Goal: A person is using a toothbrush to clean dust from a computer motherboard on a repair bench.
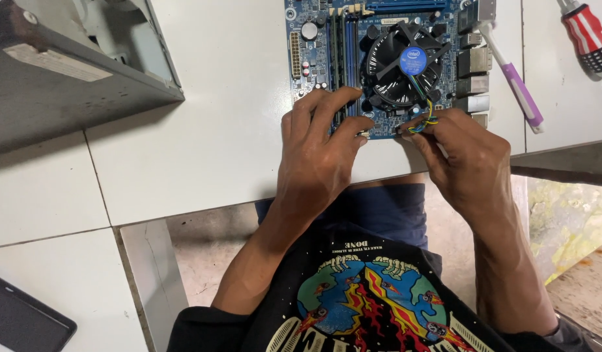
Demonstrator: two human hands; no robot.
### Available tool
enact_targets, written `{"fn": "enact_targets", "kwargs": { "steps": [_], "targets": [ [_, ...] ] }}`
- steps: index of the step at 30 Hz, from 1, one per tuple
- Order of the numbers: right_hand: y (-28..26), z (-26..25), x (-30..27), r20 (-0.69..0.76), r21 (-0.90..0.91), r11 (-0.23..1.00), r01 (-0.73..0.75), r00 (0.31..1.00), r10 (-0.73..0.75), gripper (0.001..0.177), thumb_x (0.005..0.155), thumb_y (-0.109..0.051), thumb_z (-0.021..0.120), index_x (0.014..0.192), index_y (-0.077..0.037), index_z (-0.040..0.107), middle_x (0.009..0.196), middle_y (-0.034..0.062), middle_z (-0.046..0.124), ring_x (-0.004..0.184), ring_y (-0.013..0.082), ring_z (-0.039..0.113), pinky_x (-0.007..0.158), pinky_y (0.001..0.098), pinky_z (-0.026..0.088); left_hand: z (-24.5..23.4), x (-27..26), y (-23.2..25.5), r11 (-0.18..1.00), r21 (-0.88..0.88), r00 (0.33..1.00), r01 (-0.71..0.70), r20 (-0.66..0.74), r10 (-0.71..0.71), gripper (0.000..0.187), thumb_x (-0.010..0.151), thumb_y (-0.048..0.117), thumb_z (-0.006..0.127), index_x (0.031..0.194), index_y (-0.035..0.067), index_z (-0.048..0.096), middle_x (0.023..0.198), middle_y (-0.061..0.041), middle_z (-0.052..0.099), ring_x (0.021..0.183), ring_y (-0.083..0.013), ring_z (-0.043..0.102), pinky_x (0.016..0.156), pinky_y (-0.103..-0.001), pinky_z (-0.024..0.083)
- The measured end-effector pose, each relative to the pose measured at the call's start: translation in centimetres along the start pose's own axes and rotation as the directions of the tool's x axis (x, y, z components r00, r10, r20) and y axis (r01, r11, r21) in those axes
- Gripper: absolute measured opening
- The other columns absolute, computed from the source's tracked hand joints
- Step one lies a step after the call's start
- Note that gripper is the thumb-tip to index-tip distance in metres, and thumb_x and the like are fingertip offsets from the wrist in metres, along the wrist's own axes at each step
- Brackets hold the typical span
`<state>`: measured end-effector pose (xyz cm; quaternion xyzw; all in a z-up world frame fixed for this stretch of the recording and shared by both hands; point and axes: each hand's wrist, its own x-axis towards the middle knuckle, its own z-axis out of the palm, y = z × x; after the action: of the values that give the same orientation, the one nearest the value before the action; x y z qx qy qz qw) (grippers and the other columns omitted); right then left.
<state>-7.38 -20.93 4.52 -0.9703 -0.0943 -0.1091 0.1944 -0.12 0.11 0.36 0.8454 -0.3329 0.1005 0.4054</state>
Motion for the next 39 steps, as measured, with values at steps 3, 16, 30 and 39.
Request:
{"fn": "enact_targets", "kwargs": {
  "steps": [3,16,30,39],
  "targets": [
    [0.0,0.4,-0.4,-0.007,-0.059,0.998,0.001,1.0,-0.002,0.017,0.108,0.006,0.081,0.119,-0.002,0.072,0.107,0.0131,0.073,0.089,0.0293,0.068,0.07,0.0381,0.05,0.0,-0.2,0.0,1.0,-0.012,1.0,0.017,0.016,-0.017,0.02,0.097,0.005,0.083,0.112,0.011,0.072,0.144,-0.007,0.056,0.132,-0.0355,0.05,0.093,-0.053,0.048],
    [0.6,-0.2,-1.8,-0.274,0.117,0.993,-0.028,0.96,0.059,0.02,0.091,0.004,0.087,0.107,0.008,0.075,0.09,0.0229,0.07,0.077,0.0451,0.068,0.069,0.0518,0.056,1.3,-0.5,-1.2,0.997,-0.052,0.996,-0.051,-0.082,0.046,0.01,0.099,0.015,0.073,0.109,0.016,0.072,0.137,-0.003,0.058,0.128,-0.0315,0.049,0.097,-0.045,0.041],
    [4.5,-1.7,-2.6,-0.358,0.006,0.999,-0.046,0.933,0.045,0.014,0.105,-0.005,0.08,0.118,0.0,0.081,0.124,0.0227,0.067,0.121,0.0401,0.058,0.091,0.047,0.051,-0.5,4.5,-0.7,0.993,0.11,0.999,-0.045,-0.01,0.046,0.014,0.093,0.021,0.082,0.093,0.016,0.068,0.107,0.001,0.065,0.111,-0.0292,0.053,0.083,-0.046,0.037],
    [4.2,0.0,1.3,-0.321,-0.088,0.995,-0.044,0.947,0.014,0.023,0.092,-0.023,0.097,0.102,-0.014,0.079,0.134,0.0149,0.063,0.126,0.0384,0.055,0.091,0.0538,0.035,-0.1,4.0,0.0,0.993,0.115,0.999,0.005,-0.045,0.0,0.006,0.097,0.02,0.075,0.094,0.015,0.072,0.116,-0.002,0.064,0.12,-0.0308,0.053,0.087,-0.049,0.039]
  ]
}}
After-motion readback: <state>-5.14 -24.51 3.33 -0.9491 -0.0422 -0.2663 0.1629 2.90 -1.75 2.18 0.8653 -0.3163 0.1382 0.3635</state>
